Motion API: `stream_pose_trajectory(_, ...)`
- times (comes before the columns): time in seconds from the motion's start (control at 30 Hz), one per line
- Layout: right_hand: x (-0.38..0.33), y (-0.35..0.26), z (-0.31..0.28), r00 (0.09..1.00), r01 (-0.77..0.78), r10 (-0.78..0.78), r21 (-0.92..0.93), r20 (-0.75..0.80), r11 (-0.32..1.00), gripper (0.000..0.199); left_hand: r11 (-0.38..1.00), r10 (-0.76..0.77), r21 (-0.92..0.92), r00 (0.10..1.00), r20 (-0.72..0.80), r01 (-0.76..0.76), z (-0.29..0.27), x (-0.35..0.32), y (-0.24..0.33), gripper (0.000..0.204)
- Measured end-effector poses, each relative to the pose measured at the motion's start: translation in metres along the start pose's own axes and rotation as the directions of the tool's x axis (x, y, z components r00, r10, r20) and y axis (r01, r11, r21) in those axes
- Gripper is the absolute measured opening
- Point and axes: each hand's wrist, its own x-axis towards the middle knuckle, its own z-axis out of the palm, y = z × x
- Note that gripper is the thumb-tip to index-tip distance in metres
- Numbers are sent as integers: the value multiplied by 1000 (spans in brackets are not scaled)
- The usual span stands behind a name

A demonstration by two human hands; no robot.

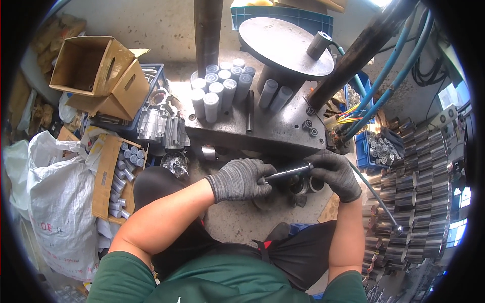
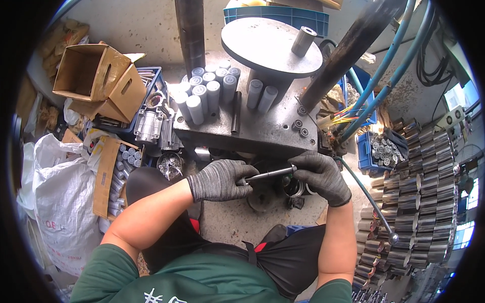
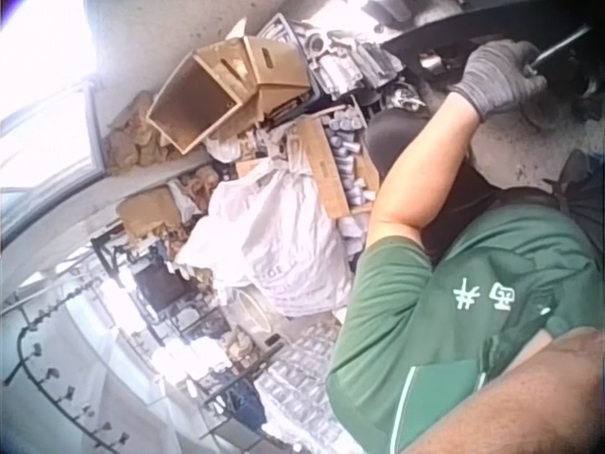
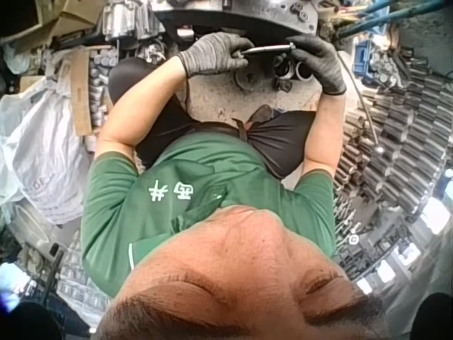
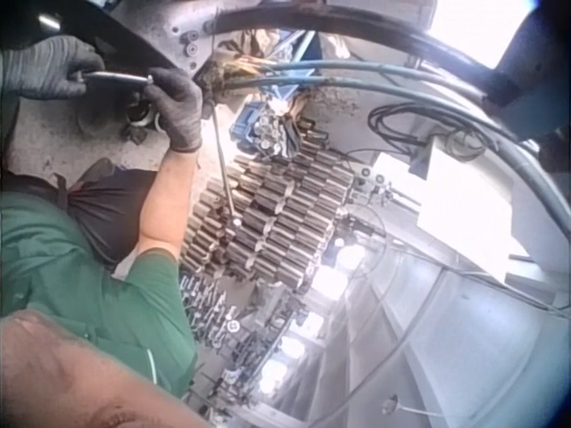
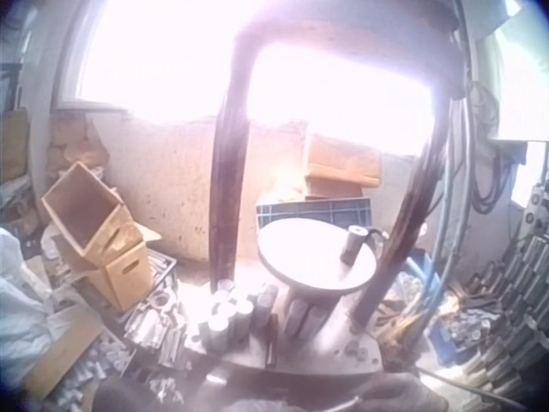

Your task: Assembling metal components using a manual press machine.

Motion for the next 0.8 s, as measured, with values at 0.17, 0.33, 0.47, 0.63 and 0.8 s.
stream_pose_trajectory(0.17,-2,-1,2,1000,-12,12,-14,-5,1000,33,1000,-21,14,1000,22,20,-1,-2,-1,53)
stream_pose_trajectory(0.33,-1,3,8,993,111,-113,-69,-22,991,33,1000,-19,21,1000,14,18,-1,-4,-3,53)
stream_pose_trajectory(0.47,-4,1,8,999,48,-49,-25,-23,999,35,1000,-8,-6,1000,7,8,-1,-5,-3,53)
stream_pose_trajectory(0.63,-4,0,10,999,38,-38,42,-4,998,35,1000,-13,-1,1000,20,13,-1,-7,-4,54)
stream_pose_trajectory(0.8,-4,1,13,1000,26,-26,-5,0,1000,35,1000,-13,5,1000,6,13,1,-10,-4,53)
